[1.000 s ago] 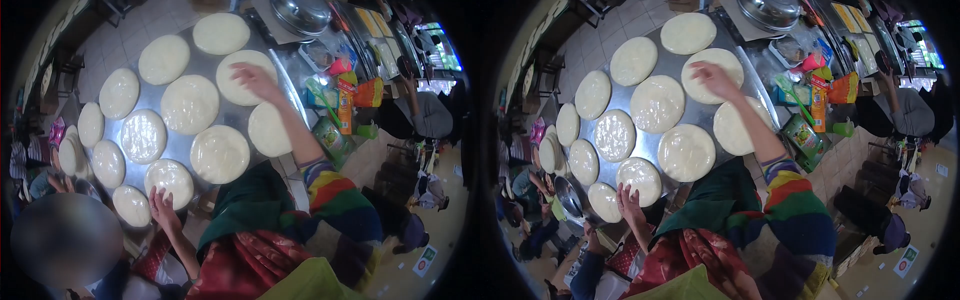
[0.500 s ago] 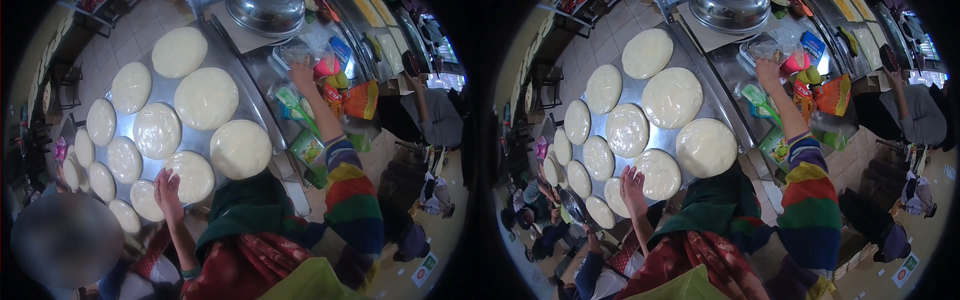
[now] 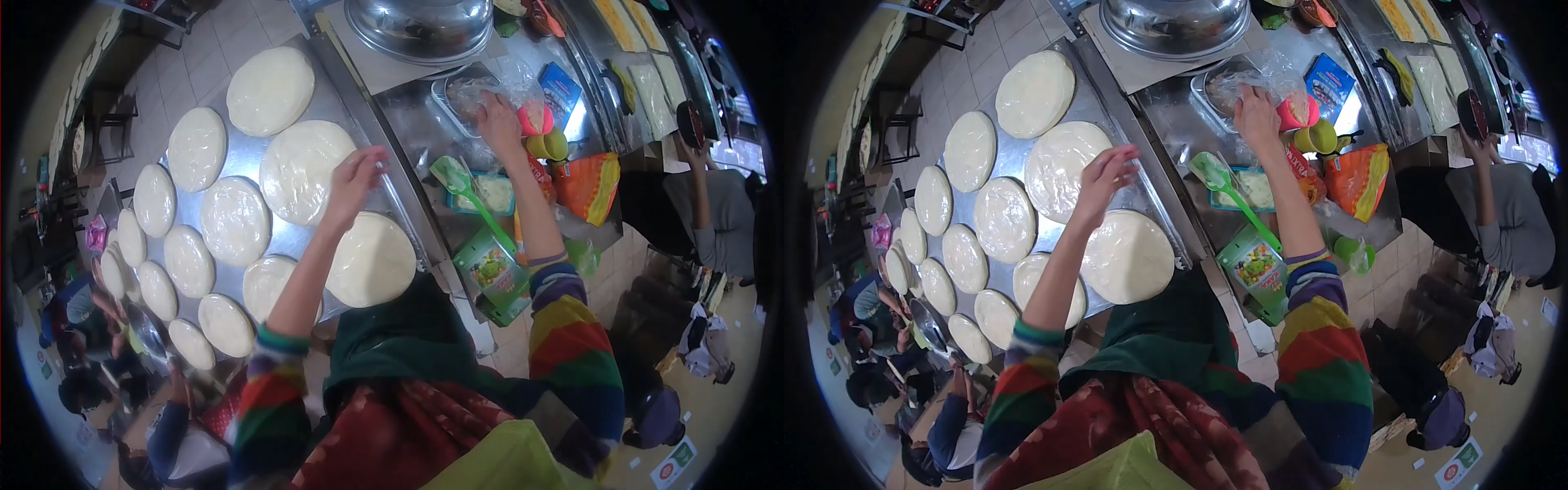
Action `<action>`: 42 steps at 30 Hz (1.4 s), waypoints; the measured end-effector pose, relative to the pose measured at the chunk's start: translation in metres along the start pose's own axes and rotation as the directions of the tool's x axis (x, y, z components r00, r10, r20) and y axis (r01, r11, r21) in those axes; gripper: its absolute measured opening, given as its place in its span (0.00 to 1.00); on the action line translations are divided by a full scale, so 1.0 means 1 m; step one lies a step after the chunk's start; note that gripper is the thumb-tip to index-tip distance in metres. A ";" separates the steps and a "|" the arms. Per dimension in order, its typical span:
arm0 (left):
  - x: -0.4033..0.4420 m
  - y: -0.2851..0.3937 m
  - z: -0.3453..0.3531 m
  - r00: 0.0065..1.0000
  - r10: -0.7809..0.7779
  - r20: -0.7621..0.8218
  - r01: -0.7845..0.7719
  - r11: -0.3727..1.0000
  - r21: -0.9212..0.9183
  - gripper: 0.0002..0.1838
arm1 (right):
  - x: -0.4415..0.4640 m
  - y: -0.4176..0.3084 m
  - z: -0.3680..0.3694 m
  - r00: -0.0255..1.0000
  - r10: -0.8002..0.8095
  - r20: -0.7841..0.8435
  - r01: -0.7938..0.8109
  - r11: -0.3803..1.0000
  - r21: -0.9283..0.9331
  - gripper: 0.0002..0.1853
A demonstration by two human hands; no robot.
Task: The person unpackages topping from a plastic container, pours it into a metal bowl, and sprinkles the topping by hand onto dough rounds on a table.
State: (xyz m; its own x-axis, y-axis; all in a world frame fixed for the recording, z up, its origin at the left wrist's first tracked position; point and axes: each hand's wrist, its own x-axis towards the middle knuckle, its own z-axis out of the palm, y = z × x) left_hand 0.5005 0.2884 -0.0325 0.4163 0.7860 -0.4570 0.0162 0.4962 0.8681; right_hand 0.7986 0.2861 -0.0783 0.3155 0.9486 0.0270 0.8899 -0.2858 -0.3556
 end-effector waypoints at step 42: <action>0.099 -0.036 0.071 0.948 -0.315 -0.037 0.315 0.949 -0.012 0.28 | 0.009 0.016 0.002 0.939 0.223 0.261 -0.325 0.822 0.467 0.26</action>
State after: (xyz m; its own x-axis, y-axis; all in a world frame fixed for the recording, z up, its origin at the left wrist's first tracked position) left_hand 0.6060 0.3225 -0.0950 0.3560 0.6029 -0.7139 0.1353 0.7227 0.6778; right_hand 0.8153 0.2902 -0.0855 0.4092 0.8626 -0.2975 0.4754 -0.4798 -0.7374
